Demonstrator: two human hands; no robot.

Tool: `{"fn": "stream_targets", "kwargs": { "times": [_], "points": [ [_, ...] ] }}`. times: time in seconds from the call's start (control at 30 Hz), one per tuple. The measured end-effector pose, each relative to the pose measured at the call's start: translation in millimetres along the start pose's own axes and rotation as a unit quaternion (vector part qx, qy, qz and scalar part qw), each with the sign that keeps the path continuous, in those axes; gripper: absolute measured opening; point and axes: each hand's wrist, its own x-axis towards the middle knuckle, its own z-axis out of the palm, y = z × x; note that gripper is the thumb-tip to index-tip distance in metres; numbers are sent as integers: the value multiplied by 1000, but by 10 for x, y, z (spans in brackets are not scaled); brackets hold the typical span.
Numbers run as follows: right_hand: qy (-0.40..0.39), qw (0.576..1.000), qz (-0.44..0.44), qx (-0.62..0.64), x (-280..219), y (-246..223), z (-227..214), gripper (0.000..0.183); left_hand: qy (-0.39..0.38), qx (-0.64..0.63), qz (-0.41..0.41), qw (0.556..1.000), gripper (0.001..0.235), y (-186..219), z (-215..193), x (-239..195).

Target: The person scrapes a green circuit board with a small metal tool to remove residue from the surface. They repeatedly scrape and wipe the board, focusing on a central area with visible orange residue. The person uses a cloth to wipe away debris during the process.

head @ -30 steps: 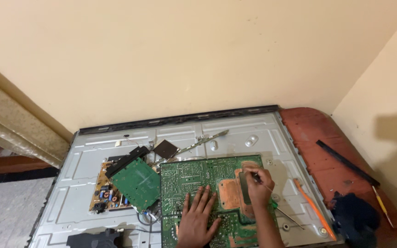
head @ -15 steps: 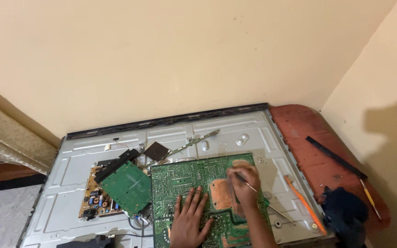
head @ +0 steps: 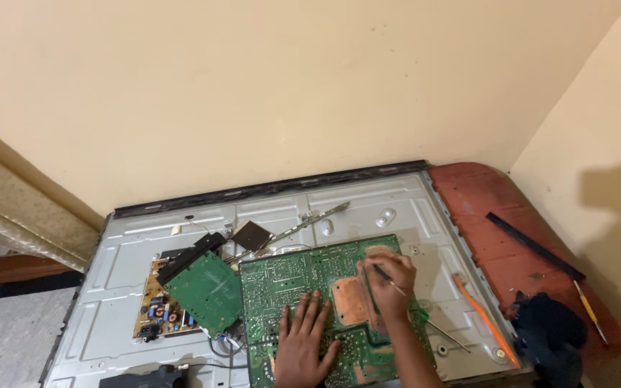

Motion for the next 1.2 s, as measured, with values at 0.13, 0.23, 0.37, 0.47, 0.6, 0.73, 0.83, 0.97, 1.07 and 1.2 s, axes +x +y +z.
{"fn": "stream_targets", "kwargs": {
  "times": [0.13,0.23,0.37,0.47,0.6,0.73,0.83,0.97,1.07,1.2],
  "points": [
    [5,1000,11,-3,85,-63,-74,20,-3,-11,-2,1000,76,25,20,3],
    [25,999,-23,-2,108,-152,-19,19,-12,-10,-6,1000,77,-11,28,-11],
    [-15,999,-35,8,67,-145,-26,20,32,23,9,999,78,-19,96,-9],
    [28,998,-21,-50,66,-71,-13,22,15,11,14,1000,78,-37,131,14],
    [51,996,54,-52,-21,-62,128,21,-23,-16,-17,999,79,-32,144,-22],
    [-27,998,49,16,-63,-99,206,18,-7,-13,-8,1000,81,-6,124,21],
    [-7,1000,-1,3,-76,-108,216,17,11,-17,-8,1000,80,-4,73,9],
    [75,995,28,-54,-80,-83,187,15,-68,-70,-54,994,78,28,12,9],
    [39,997,62,-29,-97,-77,192,14,-51,-62,-44,996,78,22,-28,20],
    [-16,998,62,-5,-108,-40,114,13,-47,-53,-41,997,78,34,-24,28]
  ]
}}
